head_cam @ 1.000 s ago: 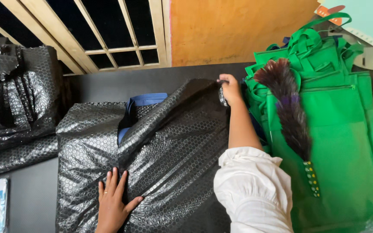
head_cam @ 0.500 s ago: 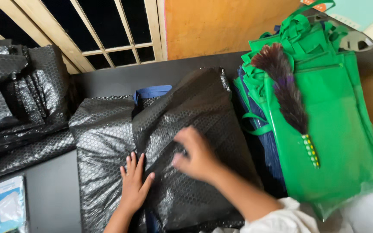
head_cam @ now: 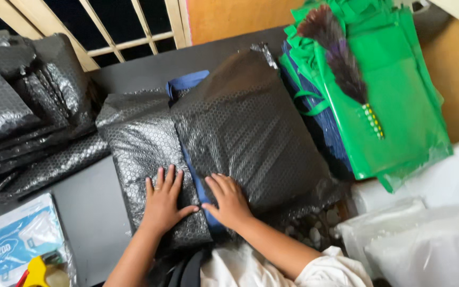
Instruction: The person places a blue cushion into a black bubble wrap bag and secures it with adhesive tape using a tape dispenser.
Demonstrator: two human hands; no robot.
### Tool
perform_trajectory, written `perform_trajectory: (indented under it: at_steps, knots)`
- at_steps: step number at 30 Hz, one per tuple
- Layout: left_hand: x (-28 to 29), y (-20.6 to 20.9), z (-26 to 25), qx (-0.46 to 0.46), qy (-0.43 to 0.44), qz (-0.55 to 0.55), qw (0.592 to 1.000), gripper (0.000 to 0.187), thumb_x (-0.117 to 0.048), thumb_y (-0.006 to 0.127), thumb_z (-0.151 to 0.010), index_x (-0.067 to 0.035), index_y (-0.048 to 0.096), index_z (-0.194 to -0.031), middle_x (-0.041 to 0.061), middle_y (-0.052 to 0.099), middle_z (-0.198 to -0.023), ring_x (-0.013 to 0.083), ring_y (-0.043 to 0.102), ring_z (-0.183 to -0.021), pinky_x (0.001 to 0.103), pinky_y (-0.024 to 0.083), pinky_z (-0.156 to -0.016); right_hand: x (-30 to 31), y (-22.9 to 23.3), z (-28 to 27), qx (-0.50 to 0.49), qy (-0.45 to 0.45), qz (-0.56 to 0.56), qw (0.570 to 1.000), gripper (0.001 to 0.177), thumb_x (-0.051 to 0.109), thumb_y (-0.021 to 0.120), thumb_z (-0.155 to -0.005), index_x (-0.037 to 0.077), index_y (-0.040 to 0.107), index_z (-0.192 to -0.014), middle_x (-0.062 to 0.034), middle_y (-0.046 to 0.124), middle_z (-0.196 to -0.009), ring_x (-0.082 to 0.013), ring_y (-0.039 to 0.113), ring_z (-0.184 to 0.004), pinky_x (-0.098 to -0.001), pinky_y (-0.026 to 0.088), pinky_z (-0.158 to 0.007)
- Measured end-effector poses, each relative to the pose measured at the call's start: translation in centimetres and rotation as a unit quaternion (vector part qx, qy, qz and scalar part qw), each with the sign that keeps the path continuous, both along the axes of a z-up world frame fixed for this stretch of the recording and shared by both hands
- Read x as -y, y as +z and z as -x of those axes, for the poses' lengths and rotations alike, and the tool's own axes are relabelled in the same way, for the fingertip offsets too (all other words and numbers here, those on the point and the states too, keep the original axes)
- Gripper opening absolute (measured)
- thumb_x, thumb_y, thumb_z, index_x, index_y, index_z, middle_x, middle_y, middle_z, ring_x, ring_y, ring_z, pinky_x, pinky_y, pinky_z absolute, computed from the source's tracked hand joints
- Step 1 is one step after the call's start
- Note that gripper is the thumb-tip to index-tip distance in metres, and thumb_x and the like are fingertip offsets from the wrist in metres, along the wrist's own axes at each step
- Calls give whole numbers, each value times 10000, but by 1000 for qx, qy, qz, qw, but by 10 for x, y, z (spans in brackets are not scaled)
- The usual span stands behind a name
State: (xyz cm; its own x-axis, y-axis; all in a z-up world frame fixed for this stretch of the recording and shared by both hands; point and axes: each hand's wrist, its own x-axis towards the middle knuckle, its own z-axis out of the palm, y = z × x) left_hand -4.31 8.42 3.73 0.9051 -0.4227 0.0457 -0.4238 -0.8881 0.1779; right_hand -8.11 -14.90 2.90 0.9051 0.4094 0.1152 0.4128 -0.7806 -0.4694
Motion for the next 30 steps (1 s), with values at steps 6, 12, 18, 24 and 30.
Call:
perform_trajectory:
  at_steps: [6, 12, 18, 24, 30]
  knots:
    - [2, -15, 20, 22, -8, -1, 1000, 1106, -822, 590, -774, -153, 328, -1615, 154, 289, -1683, 420, 203, -1560, 702, 164, -1192, -6, -48, 18, 85, -154, -23, 984, 344, 371, 760, -879, 204, 729, -1178, 14, 634, -1006, -225, 662, -943, -353, 552, -810]
    - [19, -28, 27, 30, -32, 9, 999, 1120, -807, 549, -801, -54, 333, -1602, 210, 263, -1688, 443, 172, -1569, 719, 131, -1196, -21, -14, 19, 48, -143, -159, 976, 165, 147, 654, -963, 120, 785, -1060, -55, 703, -886, -287, 737, -873, -351, 603, -761]
    - [22, -25, 42, 45, -49, 82, 994, 1324, -874, 650, -619, -37, 346, -1599, 204, 311, -1640, 470, 183, -1547, 694, 133, -1222, -18, -35, 16, 1, -149, -231, 961, 192, 87, 695, -919, 141, 801, -1069, -51, 765, -914, -260, 763, -893, -317, 609, -760]
    - [25, -4, 88, -45, -74, 54, 995, 1569, -851, 825, -399, -88, 241, -1639, 254, 230, -1665, 504, 165, -1535, 767, 118, -1163, 16, -1, 61, 2, -187, -400, 897, 297, -8, 763, -852, 55, 784, -1141, -142, 775, -1065, -323, 761, -1006, -362, 650, -804]
    - [23, -66, 97, 118, -56, 8, 991, 1156, -327, 835, -603, -131, 335, -1626, 271, 286, -1666, 512, 225, -1537, 794, 175, -1135, 58, -49, 103, 73, -287, 1, 955, 892, 149, 825, -689, 297, 525, -1516, -223, 238, -1636, -551, 153, -1489, -833, 132, -1068]
